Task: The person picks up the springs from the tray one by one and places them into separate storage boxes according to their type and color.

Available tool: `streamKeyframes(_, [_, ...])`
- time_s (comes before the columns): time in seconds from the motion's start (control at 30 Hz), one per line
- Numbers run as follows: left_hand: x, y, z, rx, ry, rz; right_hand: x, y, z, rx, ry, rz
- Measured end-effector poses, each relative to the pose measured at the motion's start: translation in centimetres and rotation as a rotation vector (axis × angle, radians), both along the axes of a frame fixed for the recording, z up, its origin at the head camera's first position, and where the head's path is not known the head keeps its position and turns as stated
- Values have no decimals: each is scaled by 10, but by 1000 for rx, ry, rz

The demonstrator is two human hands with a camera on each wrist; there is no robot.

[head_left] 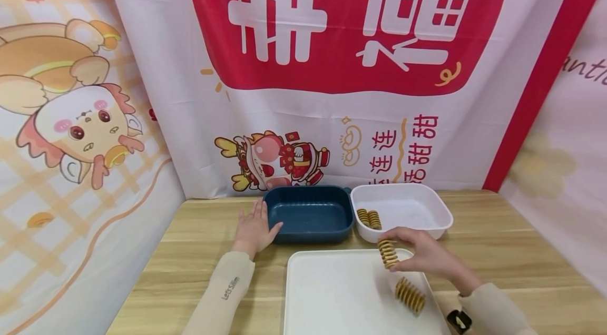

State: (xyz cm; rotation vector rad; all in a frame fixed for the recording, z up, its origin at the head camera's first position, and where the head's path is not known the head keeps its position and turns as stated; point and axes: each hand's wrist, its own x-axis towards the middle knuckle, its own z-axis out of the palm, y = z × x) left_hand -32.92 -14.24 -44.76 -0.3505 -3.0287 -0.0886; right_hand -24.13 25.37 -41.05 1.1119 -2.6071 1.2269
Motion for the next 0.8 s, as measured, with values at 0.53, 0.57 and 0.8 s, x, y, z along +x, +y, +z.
streamKeyframes(0.53, [-1,0,-3,7,0,5,6,-8,10,-196,-140,71])
streamKeyframes(0.57, [-1,0,-3,6,-1,7,6,-8,11,-200,-140,73])
streamKeyframes(0.8, [0,0,-1,0,4,9,10,-12,16,-264,-123,106])
